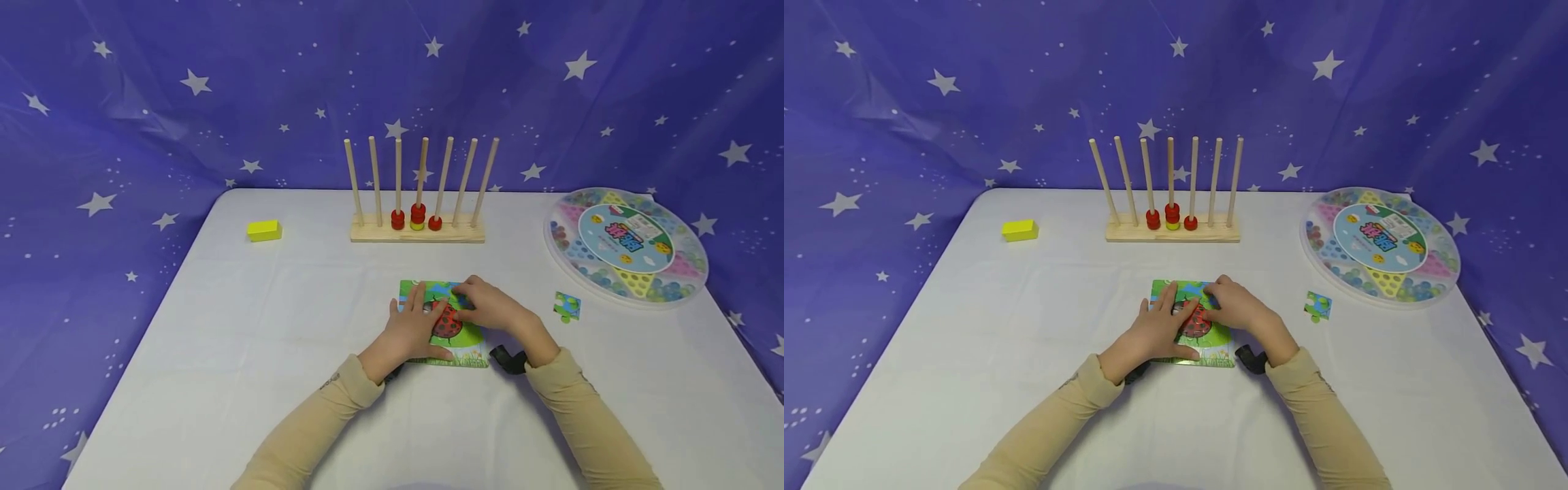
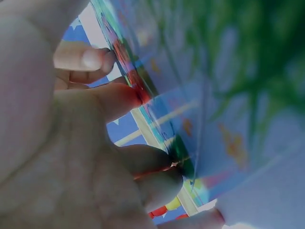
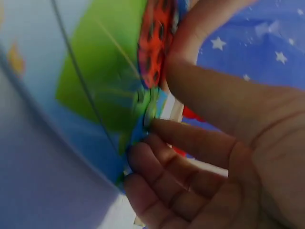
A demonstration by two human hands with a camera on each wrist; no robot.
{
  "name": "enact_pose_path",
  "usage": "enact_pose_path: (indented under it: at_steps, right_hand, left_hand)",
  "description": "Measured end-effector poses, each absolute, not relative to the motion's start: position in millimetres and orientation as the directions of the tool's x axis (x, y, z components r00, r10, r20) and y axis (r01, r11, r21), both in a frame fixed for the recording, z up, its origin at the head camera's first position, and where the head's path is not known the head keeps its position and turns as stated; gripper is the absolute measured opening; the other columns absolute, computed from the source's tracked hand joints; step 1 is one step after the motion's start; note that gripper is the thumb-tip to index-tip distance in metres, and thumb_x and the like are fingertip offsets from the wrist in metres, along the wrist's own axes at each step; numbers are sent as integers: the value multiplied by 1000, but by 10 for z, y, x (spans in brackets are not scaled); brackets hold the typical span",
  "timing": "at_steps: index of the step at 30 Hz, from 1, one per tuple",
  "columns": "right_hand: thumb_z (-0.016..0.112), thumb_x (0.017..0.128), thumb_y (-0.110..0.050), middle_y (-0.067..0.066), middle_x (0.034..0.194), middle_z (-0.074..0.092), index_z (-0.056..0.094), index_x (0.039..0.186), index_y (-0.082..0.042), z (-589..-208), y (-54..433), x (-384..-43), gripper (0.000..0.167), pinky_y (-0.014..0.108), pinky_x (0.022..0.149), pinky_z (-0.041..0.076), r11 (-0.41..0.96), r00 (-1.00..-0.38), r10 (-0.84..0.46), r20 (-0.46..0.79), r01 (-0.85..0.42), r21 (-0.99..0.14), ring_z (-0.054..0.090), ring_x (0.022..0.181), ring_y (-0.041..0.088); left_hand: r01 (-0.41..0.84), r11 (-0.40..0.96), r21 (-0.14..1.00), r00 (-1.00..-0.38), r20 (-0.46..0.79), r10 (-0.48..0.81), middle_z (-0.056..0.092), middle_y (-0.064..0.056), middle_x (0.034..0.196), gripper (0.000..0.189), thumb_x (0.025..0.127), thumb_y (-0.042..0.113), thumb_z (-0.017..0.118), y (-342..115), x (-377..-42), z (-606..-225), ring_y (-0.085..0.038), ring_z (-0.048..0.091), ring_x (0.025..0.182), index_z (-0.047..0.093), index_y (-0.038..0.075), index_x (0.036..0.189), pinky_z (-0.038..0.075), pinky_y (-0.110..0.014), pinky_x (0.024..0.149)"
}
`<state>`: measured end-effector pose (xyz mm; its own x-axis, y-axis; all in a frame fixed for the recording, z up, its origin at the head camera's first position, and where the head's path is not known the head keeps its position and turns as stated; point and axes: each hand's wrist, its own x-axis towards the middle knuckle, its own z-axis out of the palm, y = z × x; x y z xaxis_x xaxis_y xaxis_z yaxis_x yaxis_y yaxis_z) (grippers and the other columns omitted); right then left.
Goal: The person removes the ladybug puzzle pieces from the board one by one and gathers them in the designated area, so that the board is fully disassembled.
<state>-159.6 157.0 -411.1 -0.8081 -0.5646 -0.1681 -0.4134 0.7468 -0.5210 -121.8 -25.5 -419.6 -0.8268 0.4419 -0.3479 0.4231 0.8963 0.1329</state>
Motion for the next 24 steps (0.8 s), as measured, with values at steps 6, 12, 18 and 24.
enact_pose_path:
  at_steps: [6, 12, 18, 24]
  right_hand:
    - [70, 80, -17, 20, 111, 48, 52, 119, 6, -4182, 1503, -1527, 48, 46, 87, 41, 772, -832, -543, -119, -438, -461, 51, 102, 35]
    - [73, 77, -14, 19, 109, 47, 53, 113, 5, -4220, 1538, -1509, 45, 46, 86, 40, 750, -839, -536, -89, -425, -507, 50, 101, 34]
    - [75, 76, -15, 19, 111, 47, 50, 113, 2, -4227, 1552, -1527, 48, 46, 88, 39, 760, -859, -498, -120, -365, -538, 48, 104, 33]
    - [75, 74, -12, 16, 107, 53, 52, 111, 2, -4232, 1515, -1524, 46, 44, 83, 42, 743, -872, -479, -99, -343, -575, 52, 97, 29]
  left_hand:
    - [417, 903, 105, -837, -343, 427, 0, -17, 149, 98, 66, 77, 50, -285, -1205, -4203, -45, 3, 132, 12, 33, 146, 20, -52, 102]
    - [455, 878, 149, -807, -348, 477, -1, -14, 150, 96, 67, 74, 54, -383, -1239, -4214, -41, 0, 133, 12, 35, 145, 21, -46, 103]
    - [486, 825, 287, -766, -315, 561, -1, -12, 150, 88, 68, 64, 62, -537, -1253, -4210, -37, -2, 134, 26, 35, 142, 41, -42, 91]
    - [482, 828, 287, -772, -308, 556, 2, -13, 150, 83, 67, 62, 63, -562, -1240, -4196, -37, 1, 134, 33, 34, 139, 43, -42, 88]
